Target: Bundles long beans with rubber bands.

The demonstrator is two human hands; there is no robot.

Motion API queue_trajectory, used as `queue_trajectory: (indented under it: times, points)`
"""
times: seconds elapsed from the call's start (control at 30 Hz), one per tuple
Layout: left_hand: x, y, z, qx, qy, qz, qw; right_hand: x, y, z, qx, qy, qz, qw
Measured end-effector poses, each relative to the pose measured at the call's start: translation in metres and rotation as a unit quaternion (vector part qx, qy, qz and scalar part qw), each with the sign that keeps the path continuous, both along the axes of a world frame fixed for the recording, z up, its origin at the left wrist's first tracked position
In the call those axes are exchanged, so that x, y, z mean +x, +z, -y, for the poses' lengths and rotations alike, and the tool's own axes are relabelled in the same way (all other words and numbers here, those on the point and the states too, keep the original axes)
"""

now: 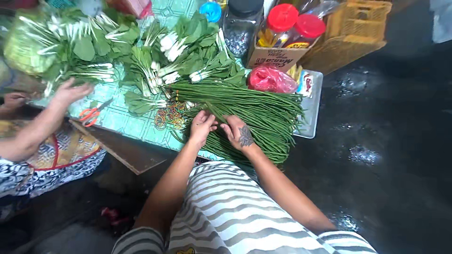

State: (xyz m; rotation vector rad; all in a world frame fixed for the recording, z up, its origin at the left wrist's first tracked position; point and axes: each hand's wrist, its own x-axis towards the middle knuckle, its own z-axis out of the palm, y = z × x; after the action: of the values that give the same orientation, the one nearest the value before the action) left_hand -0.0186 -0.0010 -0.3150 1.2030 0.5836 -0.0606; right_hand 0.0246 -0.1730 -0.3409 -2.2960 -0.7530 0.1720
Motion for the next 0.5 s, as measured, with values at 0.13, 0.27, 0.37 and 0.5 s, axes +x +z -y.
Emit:
queue_trajectory:
  times: [0.13,0.27,0.37,0.5]
  points:
    - [-0.004,-0.001,-0.004,-0.04,-0.035,0.058,0.997,-0.002,0.0,-0.001,0.013,-0.023,-0.006,1.0]
    - [-0.01,0.0,-0.004,-0.003,-0.016,0.083,0.996,-0.003,-0.006,-0.001,-0.025,-0.019,0.029,0.999]
    - [-0.003,0.003,-0.004,0.077,0.043,0.033,0.996,-0.008,-0.008,-0.004,-0.045,-0.007,0.03,0.999]
    - [0.003,0.009,-0.008,0.064,0.046,0.02,0.997,-0.014,-0.004,-0.008,0.011,-0.02,-0.032,0.999]
